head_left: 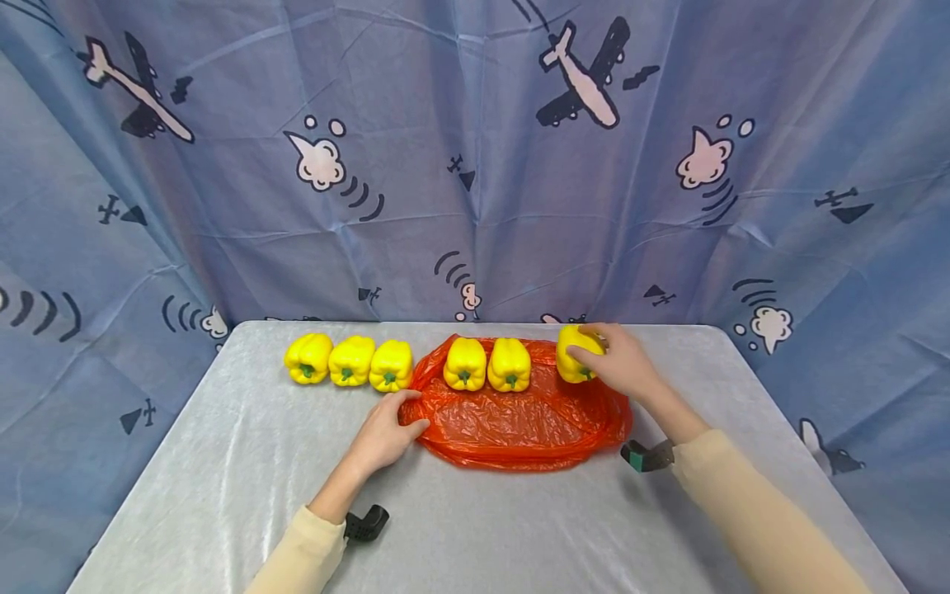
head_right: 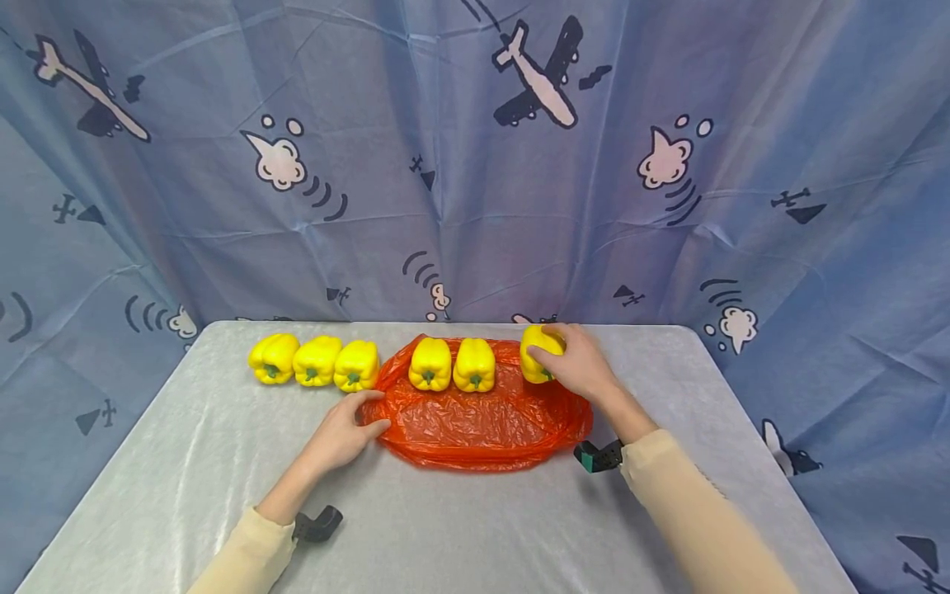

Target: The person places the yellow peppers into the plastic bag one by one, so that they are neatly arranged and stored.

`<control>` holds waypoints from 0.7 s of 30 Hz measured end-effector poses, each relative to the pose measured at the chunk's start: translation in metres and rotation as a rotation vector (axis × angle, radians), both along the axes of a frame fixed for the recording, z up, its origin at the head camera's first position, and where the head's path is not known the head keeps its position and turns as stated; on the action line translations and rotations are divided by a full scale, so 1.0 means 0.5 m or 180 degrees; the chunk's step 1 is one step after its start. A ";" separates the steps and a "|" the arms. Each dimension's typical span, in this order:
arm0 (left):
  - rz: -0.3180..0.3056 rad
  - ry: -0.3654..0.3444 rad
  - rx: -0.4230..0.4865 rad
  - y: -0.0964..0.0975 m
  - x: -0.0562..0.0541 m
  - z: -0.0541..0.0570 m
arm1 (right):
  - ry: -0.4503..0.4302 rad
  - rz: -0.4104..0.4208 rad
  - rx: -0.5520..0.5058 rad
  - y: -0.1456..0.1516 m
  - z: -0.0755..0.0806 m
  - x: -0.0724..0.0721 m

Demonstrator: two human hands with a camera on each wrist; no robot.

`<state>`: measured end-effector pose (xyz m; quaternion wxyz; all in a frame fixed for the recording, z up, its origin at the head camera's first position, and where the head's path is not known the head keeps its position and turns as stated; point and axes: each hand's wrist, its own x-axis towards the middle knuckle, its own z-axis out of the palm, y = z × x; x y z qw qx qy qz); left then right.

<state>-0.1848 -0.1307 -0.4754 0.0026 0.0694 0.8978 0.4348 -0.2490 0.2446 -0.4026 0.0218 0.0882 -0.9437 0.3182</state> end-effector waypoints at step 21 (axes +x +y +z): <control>0.0018 -0.0033 -0.0019 -0.001 -0.001 0.000 | -0.0134 0.0147 0.0156 -0.054 -0.070 -0.033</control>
